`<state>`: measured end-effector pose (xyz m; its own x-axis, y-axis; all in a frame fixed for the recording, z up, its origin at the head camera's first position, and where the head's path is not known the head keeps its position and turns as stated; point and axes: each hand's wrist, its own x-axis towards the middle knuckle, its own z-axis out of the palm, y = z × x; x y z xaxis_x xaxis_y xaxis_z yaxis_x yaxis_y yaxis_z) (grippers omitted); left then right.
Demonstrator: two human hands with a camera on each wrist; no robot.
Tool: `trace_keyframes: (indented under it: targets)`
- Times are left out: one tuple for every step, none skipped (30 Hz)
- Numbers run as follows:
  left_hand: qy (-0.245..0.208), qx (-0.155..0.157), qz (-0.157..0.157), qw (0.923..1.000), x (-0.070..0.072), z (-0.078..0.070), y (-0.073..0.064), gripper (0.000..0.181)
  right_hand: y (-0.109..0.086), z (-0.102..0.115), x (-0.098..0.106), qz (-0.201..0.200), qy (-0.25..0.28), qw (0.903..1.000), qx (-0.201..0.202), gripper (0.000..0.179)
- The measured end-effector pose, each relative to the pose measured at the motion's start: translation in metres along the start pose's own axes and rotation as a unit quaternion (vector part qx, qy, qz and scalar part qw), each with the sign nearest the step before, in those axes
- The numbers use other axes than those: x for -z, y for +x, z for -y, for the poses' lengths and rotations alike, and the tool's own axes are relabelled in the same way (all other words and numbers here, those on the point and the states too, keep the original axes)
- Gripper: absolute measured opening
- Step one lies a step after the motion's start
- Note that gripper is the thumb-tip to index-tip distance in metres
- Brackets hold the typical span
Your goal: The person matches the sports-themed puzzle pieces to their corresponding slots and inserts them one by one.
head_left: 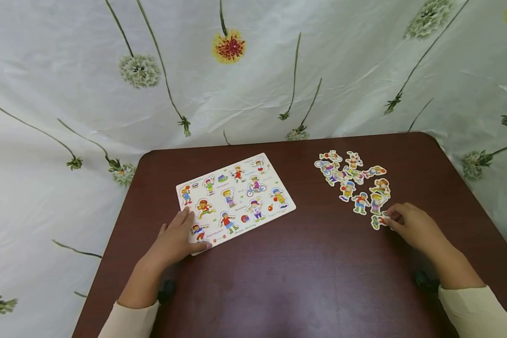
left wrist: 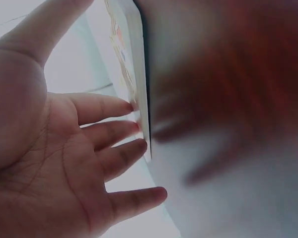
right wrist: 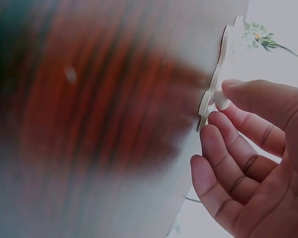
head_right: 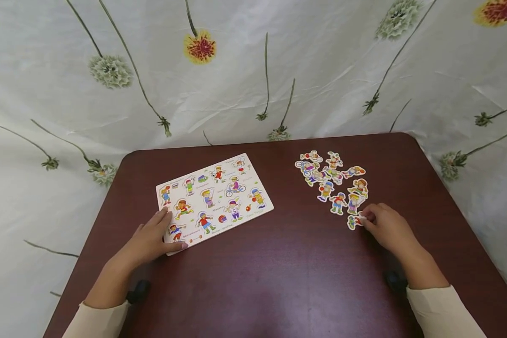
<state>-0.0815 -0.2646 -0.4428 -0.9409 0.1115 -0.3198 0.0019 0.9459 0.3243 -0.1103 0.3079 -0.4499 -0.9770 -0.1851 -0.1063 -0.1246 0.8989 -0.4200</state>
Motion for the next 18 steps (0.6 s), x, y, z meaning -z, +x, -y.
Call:
trace_keyframes:
  targets:
    - [-0.001,-0.003,0.006,1.0,0.001,-0.002,0.004,0.112,0.0,0.0,0.0,-0.001,-0.001,1.0,0.002,0.017]
    - [-0.002,-0.006,0.011,0.9999,0.002,-0.004,0.009,0.112,0.0,0.0,0.0,-0.002,-0.001,1.0,0.003,0.016]
    - [-0.002,-0.009,0.015,0.9999,0.002,-0.006,0.014,0.111,0.0,0.0,0.0,-0.003,-0.002,1.0,0.005,0.016]
    - [0.0,-0.013,0.018,0.9997,0.003,-0.008,0.018,0.112,0.0,0.0,0.0,-0.005,-0.002,1.0,0.006,0.016]
    - [0.0,-0.018,0.021,0.9996,0.003,-0.01,0.023,0.112,0.0,0.0,0.0,-0.006,-0.003,0.9999,0.007,0.016]
    - [0.0,-0.024,0.022,0.9995,0.004,-0.013,0.027,0.112,0.0,-0.001,0.0,-0.008,-0.003,0.9999,0.009,0.016]
    - [0.0,-0.03,0.024,0.9993,0.004,-0.015,0.031,0.112,0.0,-0.001,0.0,-0.009,-0.003,0.9999,0.01,0.016]
    - [0.0,-0.035,0.026,0.999,0.004,-0.016,0.035,0.112,0.0,-0.001,0.0,-0.011,-0.003,0.9999,0.012,0.016]
    - [0.001,-0.041,0.027,0.9988,0.005,-0.018,0.039,0.112,0.0,-0.001,0.0,-0.013,-0.003,0.9998,0.014,0.015]
    - [0.0,-0.047,0.029,0.9985,0.005,-0.02,0.042,0.112,0.001,-0.001,0.0,-0.015,-0.002,0.9998,0.016,0.015]
    - [-0.003,-0.053,0.03,0.9982,0.005,-0.022,0.045,0.111,0.002,-0.001,0.0,-0.016,-0.002,0.9997,0.018,0.015]
    - [-0.003,-0.058,0.031,0.9978,0.005,-0.023,0.048,0.111,0.002,-0.001,0.0,-0.018,0.0,0.9996,0.02,0.015]
    - [-0.004,-0.064,0.033,0.9974,0.005,-0.025,0.05,0.111,0.003,0.0,0.001,-0.02,0.001,0.9996,0.023,0.015]
    - [-0.007,-0.07,0.035,0.9969,0.005,-0.027,0.053,0.111,0.003,-0.001,0.001,-0.022,0.001,0.9995,0.025,0.015]
    - [-0.009,-0.077,0.036,0.9964,0.006,-0.03,0.055,0.111,0.003,-0.001,0.002,-0.025,0.001,0.9993,0.027,0.015]
    - [-0.013,-0.082,0.038,0.9958,0.006,-0.032,0.058,0.11,0.002,-0.001,0.003,-0.03,0.0,0.9991,0.029,0.014]
    - [-0.014,-0.088,0.038,0.9953,0.006,-0.035,0.06,0.11,0.002,-0.001,0.004,-0.034,0.0,0.999,0.031,0.014]
    - [-0.013,-0.093,0.04,0.9948,0.005,-0.038,0.062,0.11,0.002,-0.001,0.004,-0.038,0.0,0.9988,0.032,0.014]
